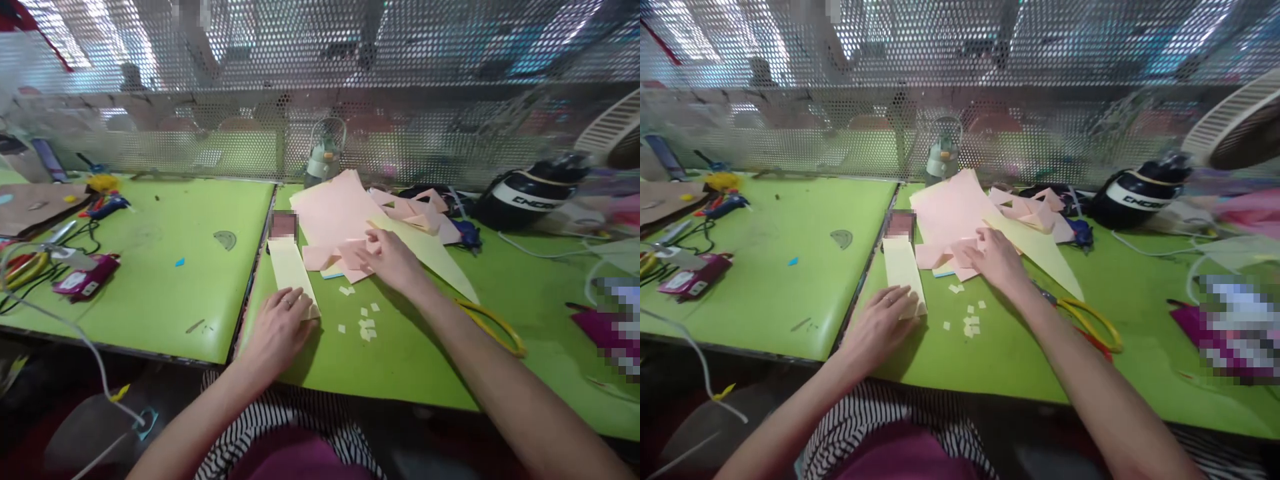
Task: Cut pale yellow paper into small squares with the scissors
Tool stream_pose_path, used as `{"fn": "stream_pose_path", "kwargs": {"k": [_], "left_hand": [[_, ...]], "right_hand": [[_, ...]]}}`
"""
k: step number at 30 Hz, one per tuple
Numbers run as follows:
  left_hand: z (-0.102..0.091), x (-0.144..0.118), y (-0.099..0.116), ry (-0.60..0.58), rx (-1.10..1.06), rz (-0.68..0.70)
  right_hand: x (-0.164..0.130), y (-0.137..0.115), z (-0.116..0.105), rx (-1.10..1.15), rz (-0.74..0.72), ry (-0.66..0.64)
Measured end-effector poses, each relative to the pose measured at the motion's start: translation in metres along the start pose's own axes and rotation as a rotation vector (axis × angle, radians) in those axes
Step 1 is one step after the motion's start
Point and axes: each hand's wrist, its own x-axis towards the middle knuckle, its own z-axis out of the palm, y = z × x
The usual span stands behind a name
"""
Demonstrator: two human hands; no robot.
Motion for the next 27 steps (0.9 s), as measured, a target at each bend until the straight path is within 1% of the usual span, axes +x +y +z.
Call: {"fn": "stream_pose_path", "kwargs": {"k": [2, 4, 6, 8, 9, 11, 13, 14, 15, 16, 17, 18, 20, 22, 24, 27], "left_hand": [[-0.004, 0.004, -0.007, 0.05, 0.018, 0.003], [-0.011, 0.01, -0.014, 0.085, 0.021, -0.002], [-0.019, 0.016, -0.02, 0.098, -0.005, -0.023], [-0.025, 0.021, -0.026, 0.093, -0.049, -0.068], [-0.028, 0.023, -0.028, 0.073, -0.07, -0.095], [-0.032, 0.027, -0.031, 0.03, -0.073, -0.143], [-0.033, 0.032, -0.032, 0.004, -0.036, -0.161], [-0.033, 0.036, -0.033, -0.011, -0.007, -0.155], [-0.033, 0.04, -0.033, -0.024, 0.027, -0.15], [-0.032, 0.045, -0.034, -0.034, 0.065, -0.149], [-0.031, 0.051, -0.035, -0.041, 0.099, -0.151], [-0.029, 0.058, -0.036, -0.05, 0.126, -0.156], [-0.025, 0.072, -0.039, -0.067, 0.148, -0.172], [-0.019, 0.084, -0.043, -0.064, 0.155, -0.165], [-0.014, 0.094, -0.046, -0.056, 0.141, -0.165], [-0.01, 0.103, -0.049, -0.087, 0.069, -0.191]], "right_hand": [[0.019, 0.003, 0.005, 0.098, 0.064, -0.055], [0.03, 0.003, 0.009, 0.157, 0.077, -0.128], [0.033, 0.002, 0.012, 0.197, 0.064, -0.173], [0.028, 0.002, 0.011, 0.223, 0.048, -0.19], [0.023, 0.002, 0.009, 0.222, 0.045, -0.176], [0.007, 0.002, 0.002, 0.173, 0.014, -0.1], [-0.015, 0.002, -0.007, 0.102, -0.067, -0.051], [-0.028, 0.001, -0.011, 0.088, -0.12, -0.096], [-0.042, 0.0, -0.013, 0.103, -0.147, -0.214], [-0.055, -0.002, -0.014, 0.124, -0.15, -0.322], [-0.067, -0.004, -0.013, 0.139, -0.145, -0.402], [-0.078, -0.006, -0.011, 0.135, -0.163, -0.454], [-0.092, -0.011, -0.004, 0.11, -0.217, -0.492], [-0.099, -0.014, 0.003, 0.081, -0.271, -0.492], [-0.099, -0.016, 0.008, 0.065, -0.294, -0.496], [-0.095, -0.017, 0.01, 0.046, -0.284, -0.527]]}}
